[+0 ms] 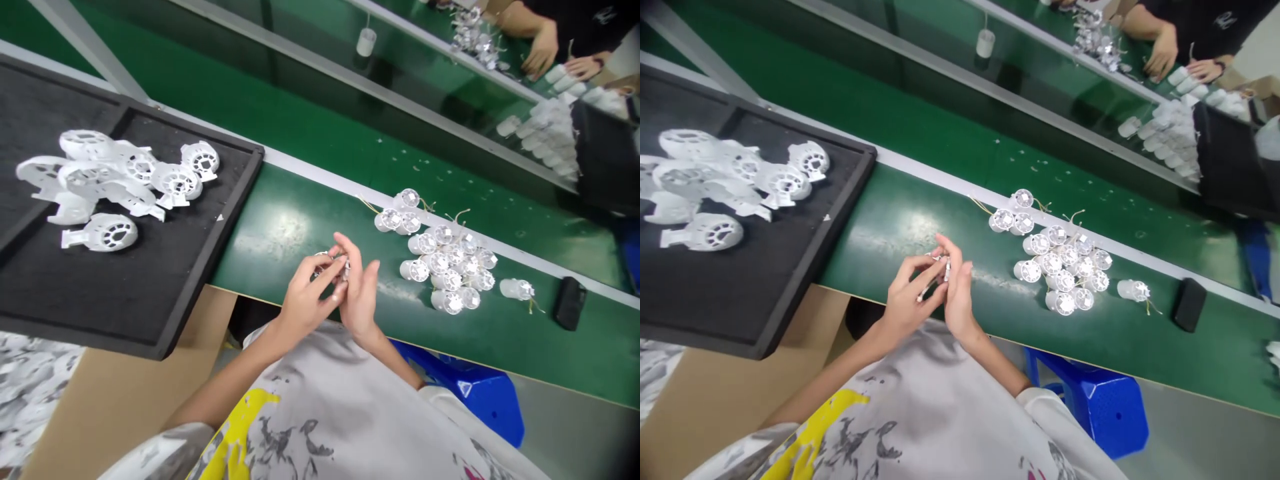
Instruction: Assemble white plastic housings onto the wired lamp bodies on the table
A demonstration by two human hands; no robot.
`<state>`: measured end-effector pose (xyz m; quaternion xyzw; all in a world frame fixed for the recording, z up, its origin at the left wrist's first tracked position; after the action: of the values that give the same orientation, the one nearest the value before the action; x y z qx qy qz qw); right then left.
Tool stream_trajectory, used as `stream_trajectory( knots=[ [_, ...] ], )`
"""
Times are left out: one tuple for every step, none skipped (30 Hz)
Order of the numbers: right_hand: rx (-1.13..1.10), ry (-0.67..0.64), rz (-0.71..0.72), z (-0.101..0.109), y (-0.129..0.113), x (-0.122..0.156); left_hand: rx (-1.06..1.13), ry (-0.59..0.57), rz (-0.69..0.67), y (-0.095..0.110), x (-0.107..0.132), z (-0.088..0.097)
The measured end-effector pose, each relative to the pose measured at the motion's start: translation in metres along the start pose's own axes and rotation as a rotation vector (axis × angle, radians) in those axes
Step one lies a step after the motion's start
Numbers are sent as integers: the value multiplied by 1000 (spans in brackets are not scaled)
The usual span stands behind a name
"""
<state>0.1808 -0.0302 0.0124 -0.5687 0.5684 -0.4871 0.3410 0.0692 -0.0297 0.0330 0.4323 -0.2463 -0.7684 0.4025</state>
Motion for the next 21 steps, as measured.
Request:
stream_trajectory(
  knots=[
    [58, -33, -10, -2, -2, 1, 0, 42, -4, 2, 1, -2],
    [113, -71, -16, -3, -5, 3, -1, 73, -8, 3, 1, -3],
    [158, -115, -17, -5, -9, 5, -3, 99, -14, 3, 0, -3],
    [186, -163, -16, -6, -14, 7, -5, 120, -22, 3, -1, -1],
    [201, -216, -21, -8, -19, 9, -6, 139, -30, 3, -3, 1],
    [211, -271, -37, -8, -23, 11, -5, 156, -28, 2, -5, 5],
    [219, -318, -60, -9, -26, 13, -1, 167, -10, 1, -8, 9],
    [226, -350, -81, -7, -29, 14, 9, 173, 27, -1, -10, 14],
    [237, -363, -94, -4, -31, 14, 33, 169, 83, -5, -13, 18],
    [252, -353, -97, 0, -33, 13, 80, 150, 153, -8, -16, 21],
    [268, -324, -90, 6, -34, 11, 148, 115, 228, -11, -17, 23],
    [278, -284, -78, 12, -35, 8, 235, 68, 303, -14, -18, 22],
    [285, -247, -67, 18, -34, 5, 339, 12, 374, -15, -18, 21],
    [288, -219, -60, 22, -32, 2, 451, -49, 438, -16, -16, 18],
    [286, -203, -57, 26, -30, 0, 557, -110, 492, -15, -14, 14],
    [281, -195, -52, 28, -28, -2, 649, -165, 539, -14, -11, 10],
    [279, -194, -43, 29, -26, -3, 722, -207, 575, -13, -8, 7],
    [290, -184, -19, 29, -27, -3, 778, -239, 604, -13, -4, 5],
    [322, -157, 35, 30, -30, -3, 814, -261, 629, -13, -1, 3],
    [375, -115, 125, 31, -37, -2, 833, -273, 651, -13, 1, 2],
    [442, -77, 246, 31, -48, 0, 844, -279, 666, -14, 3, 1]
  ],
)
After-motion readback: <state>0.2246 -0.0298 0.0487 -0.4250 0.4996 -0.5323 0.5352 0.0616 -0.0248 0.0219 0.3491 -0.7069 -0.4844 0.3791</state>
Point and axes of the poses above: each hand's wrist, its own x-axis away from the middle knuckle, its own z-axis out of the back of the hand, y = z × x, the point moved 7 cm from there along -x, towards the middle knuckle, and after that the axes turned 6 degrees about -x, right-handed, at the moved point
